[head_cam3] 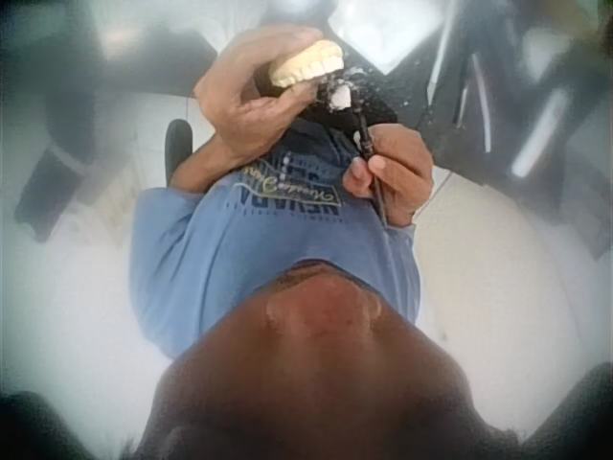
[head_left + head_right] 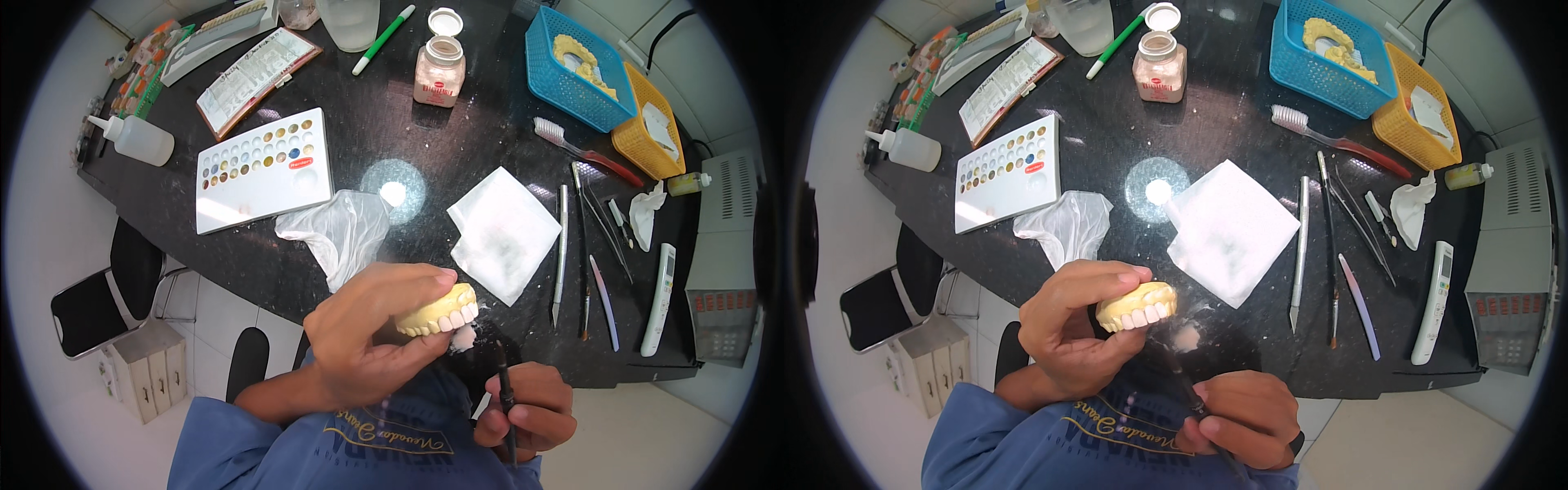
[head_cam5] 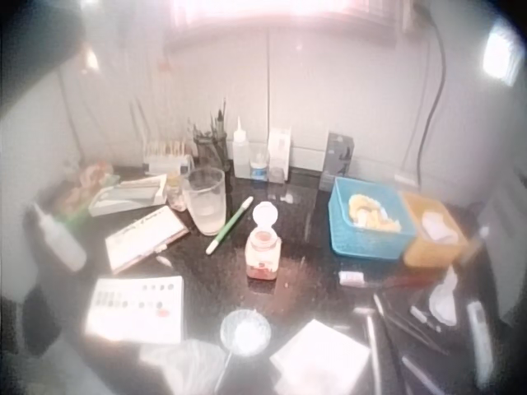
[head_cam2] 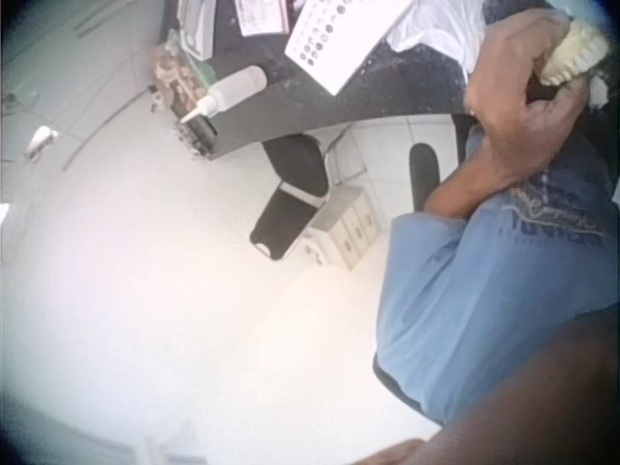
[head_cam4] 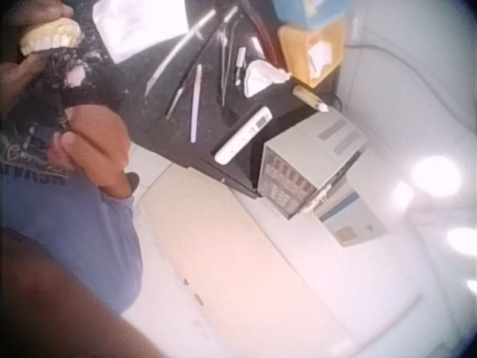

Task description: The person holds a dental prosthesis and uses a fine brush to apply a substance to the teeth and gum areas. They switch between a brush and a metal sculpting tool to refine the surface, occasionally wiping the brush on a paper towel. The work is performed at a cluttered lab bench with dental materials and tools visible.

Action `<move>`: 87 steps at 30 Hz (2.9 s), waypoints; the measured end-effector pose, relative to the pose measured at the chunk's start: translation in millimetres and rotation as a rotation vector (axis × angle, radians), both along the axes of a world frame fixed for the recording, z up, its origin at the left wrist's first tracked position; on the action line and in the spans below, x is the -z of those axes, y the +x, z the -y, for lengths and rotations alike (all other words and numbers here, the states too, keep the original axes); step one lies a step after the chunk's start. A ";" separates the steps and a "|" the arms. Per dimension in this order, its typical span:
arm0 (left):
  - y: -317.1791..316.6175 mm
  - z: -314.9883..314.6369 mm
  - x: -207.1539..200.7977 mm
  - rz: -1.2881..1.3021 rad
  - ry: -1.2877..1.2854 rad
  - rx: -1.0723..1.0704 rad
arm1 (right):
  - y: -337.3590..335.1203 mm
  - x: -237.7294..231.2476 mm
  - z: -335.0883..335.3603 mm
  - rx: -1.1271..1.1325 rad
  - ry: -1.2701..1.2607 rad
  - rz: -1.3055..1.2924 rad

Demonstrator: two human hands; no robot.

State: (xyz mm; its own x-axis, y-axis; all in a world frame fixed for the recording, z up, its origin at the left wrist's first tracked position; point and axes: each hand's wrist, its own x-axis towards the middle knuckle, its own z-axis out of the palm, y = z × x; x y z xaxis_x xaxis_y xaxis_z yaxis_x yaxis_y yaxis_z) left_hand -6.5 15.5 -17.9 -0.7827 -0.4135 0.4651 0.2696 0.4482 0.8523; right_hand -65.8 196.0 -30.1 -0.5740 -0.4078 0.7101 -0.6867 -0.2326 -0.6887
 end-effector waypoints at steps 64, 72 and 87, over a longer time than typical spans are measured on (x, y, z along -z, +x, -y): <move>14.0 13.9 -27.2 0.428 1.254 0.344 | 0.4 -8.4 10.3 0.054 0.311 -0.114; 13.4 12.9 -29.9 0.420 1.257 0.324 | 0.5 -7.5 8.7 0.071 0.291 -0.104; 13.4 6.4 -29.6 0.395 1.223 0.325 | 3.2 -7.9 9.9 0.212 0.134 0.197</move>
